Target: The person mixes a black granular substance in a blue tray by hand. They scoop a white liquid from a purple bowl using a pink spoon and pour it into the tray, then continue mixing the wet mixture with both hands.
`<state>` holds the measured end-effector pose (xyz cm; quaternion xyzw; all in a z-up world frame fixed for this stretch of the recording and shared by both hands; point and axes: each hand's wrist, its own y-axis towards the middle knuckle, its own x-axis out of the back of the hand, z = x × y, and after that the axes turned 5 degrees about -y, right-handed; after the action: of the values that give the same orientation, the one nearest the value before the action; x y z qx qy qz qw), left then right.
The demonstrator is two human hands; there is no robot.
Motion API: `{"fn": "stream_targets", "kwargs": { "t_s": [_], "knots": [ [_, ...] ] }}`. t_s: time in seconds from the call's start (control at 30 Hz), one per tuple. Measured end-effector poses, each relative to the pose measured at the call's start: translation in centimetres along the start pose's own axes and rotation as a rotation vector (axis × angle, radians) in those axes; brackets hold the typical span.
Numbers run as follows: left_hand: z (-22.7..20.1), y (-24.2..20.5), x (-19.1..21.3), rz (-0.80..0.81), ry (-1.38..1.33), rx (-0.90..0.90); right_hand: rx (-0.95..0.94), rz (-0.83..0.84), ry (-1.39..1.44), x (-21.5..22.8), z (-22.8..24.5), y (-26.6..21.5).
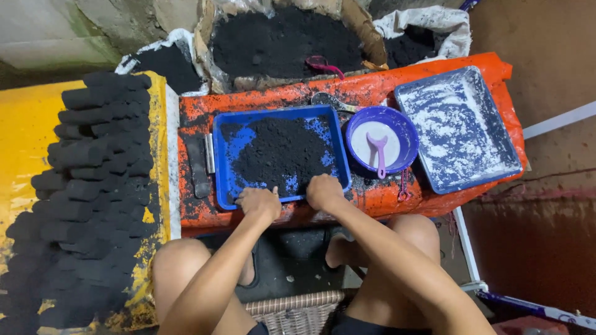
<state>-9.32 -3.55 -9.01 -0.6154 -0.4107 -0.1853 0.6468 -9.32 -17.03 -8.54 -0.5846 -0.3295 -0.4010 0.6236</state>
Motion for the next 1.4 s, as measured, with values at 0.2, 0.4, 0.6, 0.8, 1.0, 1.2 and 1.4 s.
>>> {"fn": "stream_targets", "kwargs": {
  "t_s": [0.2,0.4,0.6,0.8,1.0,1.2,1.4],
  "knots": [
    [-1.2,-3.1,1.1,-0.008,-0.008,-0.134,0.134,-0.073,-0.101,0.8,0.8,-0.8],
    [-1.4,-2.1,-0.1,-0.029,-0.099,-0.209,0.090,-0.022,0.108,1.9,0.6,-1.0],
    [-0.7,-1.3,0.9,-0.023,-0.167,-0.239,0.037,-0.078,0.105,4.1,-0.1,-0.7],
    [-0.5,-1.8,2.2,-0.033,0.054,-0.199,-0.001,0.035,0.048,2.5,-2.7,0.2],
    [-1.3,-3.1,3.3,0.076,-0.078,-0.285,0.085,0.016,0.137,3.0,1.9,-1.9],
    [-1.7,-1.1,2.8,0.098,-0.426,-0.213,-0.025,0.063,0.367,3.7,2.6,-0.5],
    [0.7,2.5,4.1,0.033,-0.250,-0.223,0.015,0.039,0.193,7.1,-1.1,-0.7]
  ]
}}
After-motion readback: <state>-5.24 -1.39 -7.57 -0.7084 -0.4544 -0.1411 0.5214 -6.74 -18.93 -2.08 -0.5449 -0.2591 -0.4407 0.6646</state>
